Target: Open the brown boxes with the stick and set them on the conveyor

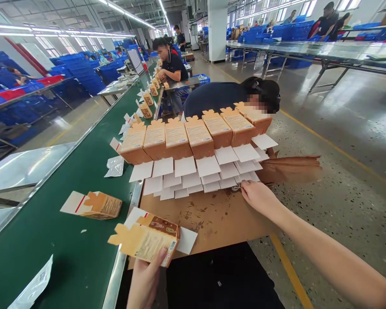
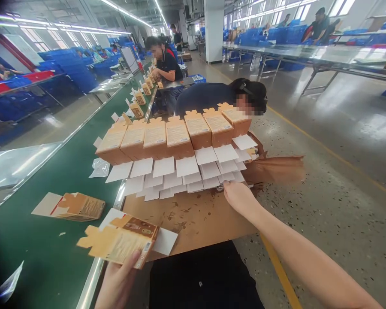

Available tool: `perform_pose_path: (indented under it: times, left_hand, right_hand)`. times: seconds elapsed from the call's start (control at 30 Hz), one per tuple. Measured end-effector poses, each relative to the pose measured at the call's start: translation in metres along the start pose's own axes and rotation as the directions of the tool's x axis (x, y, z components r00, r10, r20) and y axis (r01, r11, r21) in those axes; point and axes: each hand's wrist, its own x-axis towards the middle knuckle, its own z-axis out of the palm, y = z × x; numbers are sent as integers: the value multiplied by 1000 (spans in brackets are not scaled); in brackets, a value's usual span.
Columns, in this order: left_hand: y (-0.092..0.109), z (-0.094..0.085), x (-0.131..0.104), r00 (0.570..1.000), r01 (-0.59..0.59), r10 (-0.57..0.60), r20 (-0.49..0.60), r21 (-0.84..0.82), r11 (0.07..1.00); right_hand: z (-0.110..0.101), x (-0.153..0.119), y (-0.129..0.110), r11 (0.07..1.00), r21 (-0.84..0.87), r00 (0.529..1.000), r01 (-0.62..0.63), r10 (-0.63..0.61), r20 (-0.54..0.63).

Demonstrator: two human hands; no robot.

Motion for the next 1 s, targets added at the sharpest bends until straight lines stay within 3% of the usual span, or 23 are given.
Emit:
perform_pose_path:
  times: [0.07,0.17,0.27,0.33,0.4,0.47,0.6,0.7,0.83,1.0]
  left_hand:
    - [-11,17,1,999,20,-19,33,-17,1000]
    - [-15,27,7,1000,-24,24,-2,-1,1000]
    - [-13,30,14,997,-68,68,-48,2,998]
    - [-12,32,16,995,-84,84,-50,6,996]
    - [-11,35,15,995,-93,94,-38,18,995]
    - [-10,37,13,994,-100,101,-33,36,994]
    - [-7,37,12,992,-115,117,-38,56,992]
    - [-6,33,16,994,-109,110,-7,62,992]
    - [-6,30,18,997,-61,58,46,63,996]
    - [-8,36,8,993,-118,118,6,89,989]
  right_hand:
    - [1,6,-1,1000,-8,1000,0,0,5]
    - [-2,2,6,1000,-1,1000,-13,13,-19]
    - [1,-23,15,998,40,995,-41,44,-88]
    - [13,-47,11,985,173,985,-10,39,-167]
    - [36,-71,-9,898,424,967,119,-8,-256]
    - [63,-91,-44,767,590,951,252,-83,-299]
    - [111,-107,-119,694,614,923,376,-221,-316]
    - [128,-105,-143,699,597,918,393,-268,-291]
    - [133,-99,-138,732,568,926,376,-278,-255]
    - [130,-95,-122,654,701,951,284,-102,-290]
